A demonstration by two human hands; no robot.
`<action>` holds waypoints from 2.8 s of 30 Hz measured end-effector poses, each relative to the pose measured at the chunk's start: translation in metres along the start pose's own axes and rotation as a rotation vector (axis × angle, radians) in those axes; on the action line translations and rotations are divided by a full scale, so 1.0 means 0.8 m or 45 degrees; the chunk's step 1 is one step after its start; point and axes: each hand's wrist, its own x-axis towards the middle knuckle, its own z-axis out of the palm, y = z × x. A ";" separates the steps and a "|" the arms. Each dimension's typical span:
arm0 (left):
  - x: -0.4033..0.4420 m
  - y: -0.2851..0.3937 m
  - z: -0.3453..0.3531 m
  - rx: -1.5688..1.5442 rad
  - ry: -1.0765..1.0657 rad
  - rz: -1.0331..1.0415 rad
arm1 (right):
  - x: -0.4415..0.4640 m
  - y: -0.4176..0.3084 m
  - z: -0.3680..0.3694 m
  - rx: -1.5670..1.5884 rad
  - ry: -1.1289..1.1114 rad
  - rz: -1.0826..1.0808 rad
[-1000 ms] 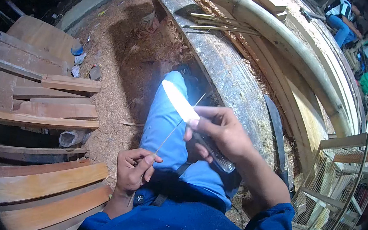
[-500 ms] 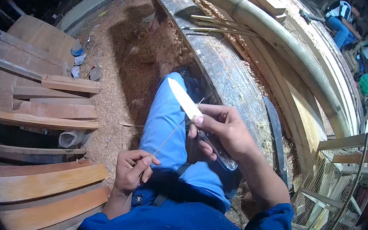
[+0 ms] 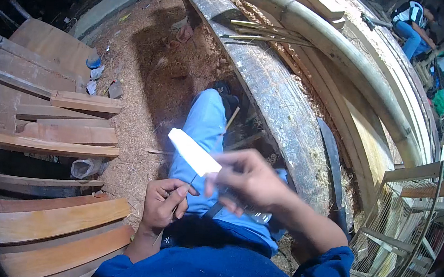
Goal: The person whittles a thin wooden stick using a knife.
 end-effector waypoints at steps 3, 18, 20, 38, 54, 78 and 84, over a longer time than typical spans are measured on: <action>0.003 0.002 0.004 0.008 0.027 -0.006 | 0.004 0.017 0.017 0.119 -0.136 0.142; 0.002 0.003 0.008 0.059 0.127 0.062 | -0.001 -0.011 -0.023 0.115 0.125 -0.152; 0.001 -0.001 0.008 0.062 0.137 0.074 | -0.005 -0.022 -0.026 0.125 0.158 -0.199; -0.008 -0.013 -0.002 0.242 0.275 0.195 | -0.007 -0.040 -0.080 0.081 0.636 -0.671; 0.003 -0.013 0.013 0.429 0.210 0.295 | 0.002 -0.018 -0.030 -0.093 0.561 -0.388; 0.014 -0.019 -0.014 0.614 0.437 0.218 | 0.018 -0.001 -0.028 -0.061 0.738 -0.457; 0.026 -0.012 -0.003 0.768 0.363 0.334 | 0.019 0.010 -0.013 -0.212 0.613 -0.353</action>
